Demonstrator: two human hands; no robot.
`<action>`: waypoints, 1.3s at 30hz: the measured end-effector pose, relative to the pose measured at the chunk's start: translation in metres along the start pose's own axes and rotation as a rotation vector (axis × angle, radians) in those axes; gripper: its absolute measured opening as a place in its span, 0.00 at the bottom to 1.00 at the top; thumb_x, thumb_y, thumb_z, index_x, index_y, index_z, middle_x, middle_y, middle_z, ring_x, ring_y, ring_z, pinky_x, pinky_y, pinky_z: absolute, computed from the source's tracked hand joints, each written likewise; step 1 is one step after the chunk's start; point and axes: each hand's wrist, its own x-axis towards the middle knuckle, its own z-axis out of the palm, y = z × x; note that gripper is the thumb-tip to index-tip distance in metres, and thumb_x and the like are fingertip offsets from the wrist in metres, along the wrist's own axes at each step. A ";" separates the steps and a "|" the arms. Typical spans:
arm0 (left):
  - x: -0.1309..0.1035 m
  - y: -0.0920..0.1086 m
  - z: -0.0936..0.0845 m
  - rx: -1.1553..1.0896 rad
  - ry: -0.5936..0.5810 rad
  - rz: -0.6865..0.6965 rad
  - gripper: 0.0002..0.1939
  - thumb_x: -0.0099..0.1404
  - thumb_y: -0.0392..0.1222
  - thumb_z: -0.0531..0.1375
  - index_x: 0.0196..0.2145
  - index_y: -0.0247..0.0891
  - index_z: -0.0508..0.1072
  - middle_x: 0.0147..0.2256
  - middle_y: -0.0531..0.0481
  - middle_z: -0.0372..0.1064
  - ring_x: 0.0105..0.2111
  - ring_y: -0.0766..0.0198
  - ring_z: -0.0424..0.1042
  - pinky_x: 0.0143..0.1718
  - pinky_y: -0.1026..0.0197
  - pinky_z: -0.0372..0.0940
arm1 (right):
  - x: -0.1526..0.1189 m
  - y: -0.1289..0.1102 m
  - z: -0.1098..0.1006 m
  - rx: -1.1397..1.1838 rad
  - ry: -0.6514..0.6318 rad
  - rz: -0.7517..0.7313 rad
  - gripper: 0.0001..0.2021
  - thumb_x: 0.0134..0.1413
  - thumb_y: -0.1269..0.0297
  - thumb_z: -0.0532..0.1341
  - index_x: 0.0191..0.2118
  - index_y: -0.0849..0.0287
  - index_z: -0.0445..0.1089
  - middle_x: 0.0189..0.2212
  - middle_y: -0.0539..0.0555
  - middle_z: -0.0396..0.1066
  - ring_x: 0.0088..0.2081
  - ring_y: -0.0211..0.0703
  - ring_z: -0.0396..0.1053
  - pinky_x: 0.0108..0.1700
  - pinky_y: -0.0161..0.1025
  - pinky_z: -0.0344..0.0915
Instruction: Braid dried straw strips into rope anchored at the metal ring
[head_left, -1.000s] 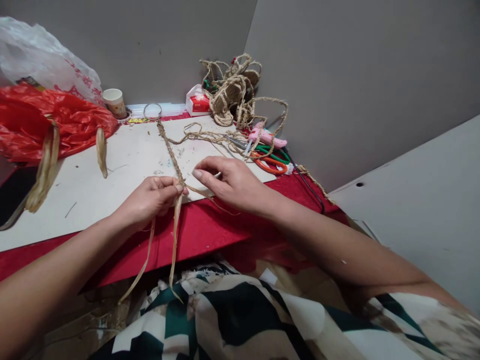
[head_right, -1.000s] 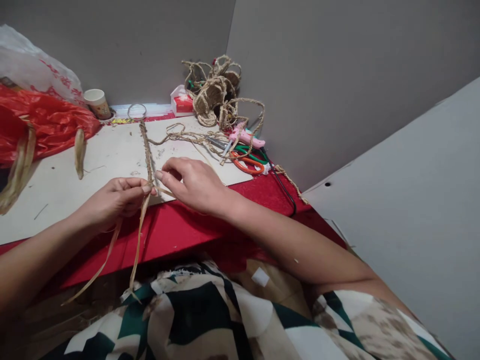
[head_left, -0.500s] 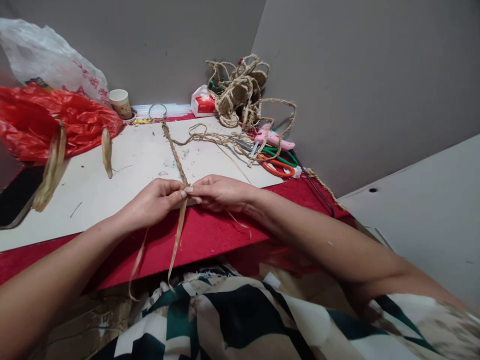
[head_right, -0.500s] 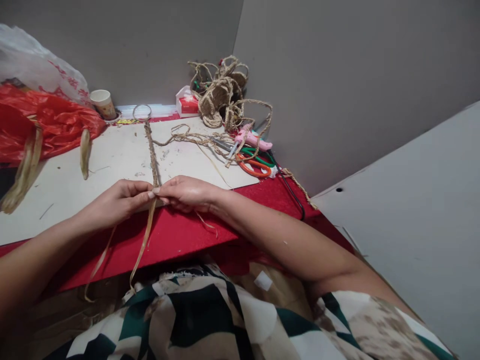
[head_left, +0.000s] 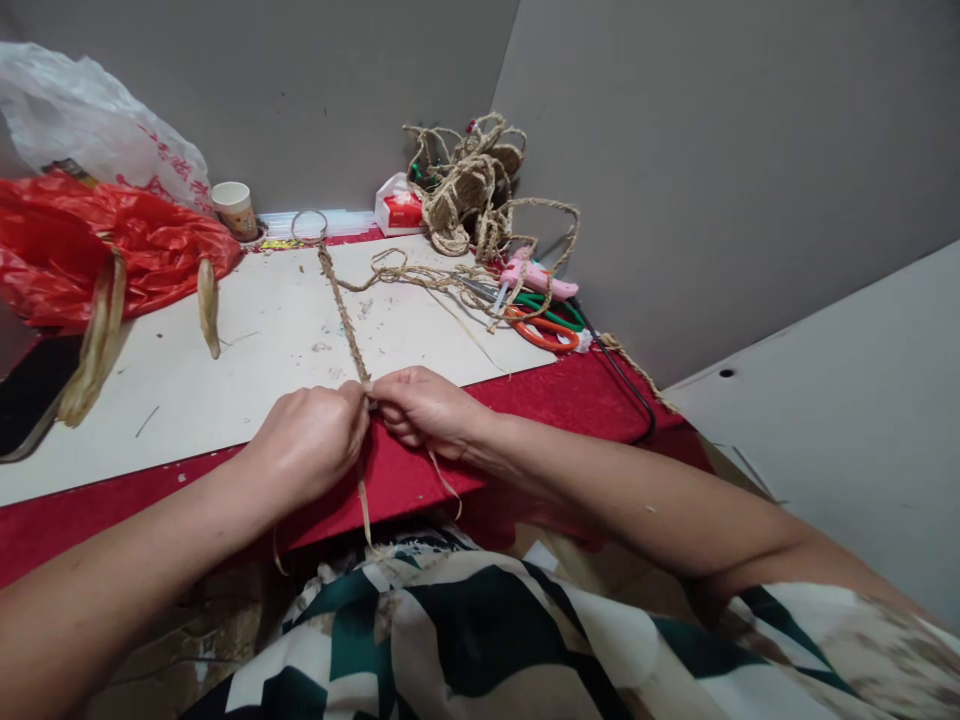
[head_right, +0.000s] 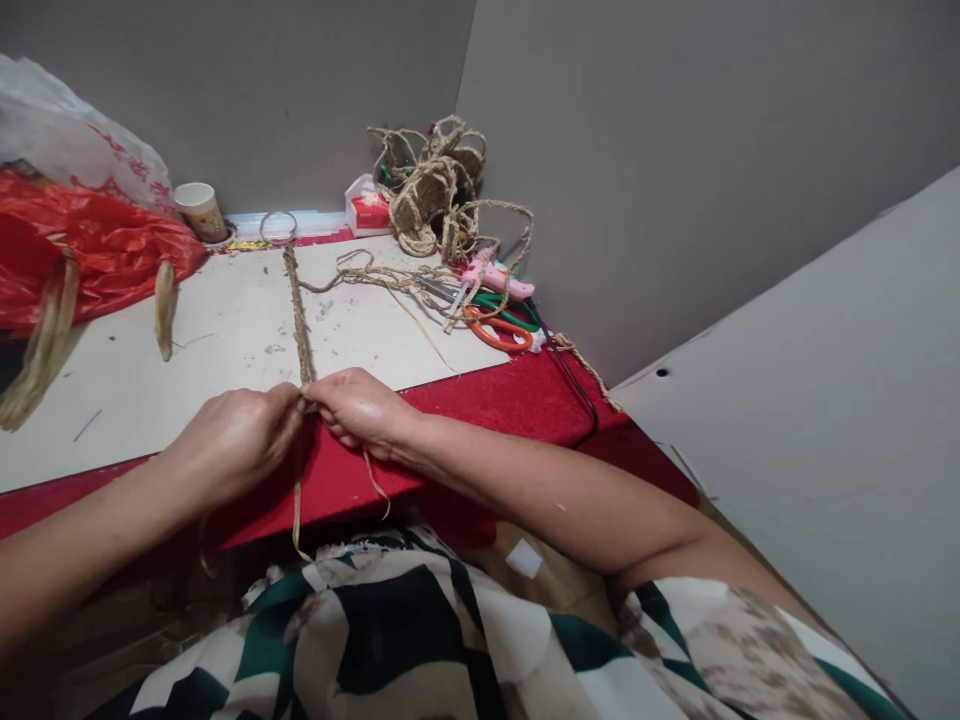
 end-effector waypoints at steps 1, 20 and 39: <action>-0.002 0.003 0.002 0.050 -0.004 -0.006 0.19 0.68 0.45 0.42 0.39 0.34 0.70 0.25 0.40 0.70 0.24 0.53 0.69 0.25 0.59 0.53 | 0.000 0.000 0.002 0.019 0.011 0.013 0.17 0.56 0.67 0.53 0.18 0.59 0.51 0.10 0.41 0.46 0.12 0.26 0.38 0.13 0.28 0.35; 0.019 -0.012 -0.002 -1.268 0.042 -0.191 0.10 0.59 0.43 0.55 0.35 0.35 0.69 0.28 0.50 0.69 0.27 0.67 0.67 0.30 0.64 0.61 | 0.000 -0.012 -0.020 0.190 -0.222 0.107 0.08 0.57 0.71 0.52 0.28 0.65 0.64 0.14 0.39 0.40 0.15 0.26 0.32 0.13 0.23 0.35; 0.023 -0.012 0.018 -1.136 -0.033 -0.093 0.15 0.60 0.48 0.57 0.25 0.33 0.73 0.24 0.50 0.69 0.24 0.69 0.61 0.29 0.65 0.57 | -0.003 -0.023 -0.030 -0.852 -0.190 -0.254 0.14 0.58 0.69 0.51 0.30 0.67 0.71 0.20 0.48 0.61 0.22 0.31 0.54 0.27 0.31 0.52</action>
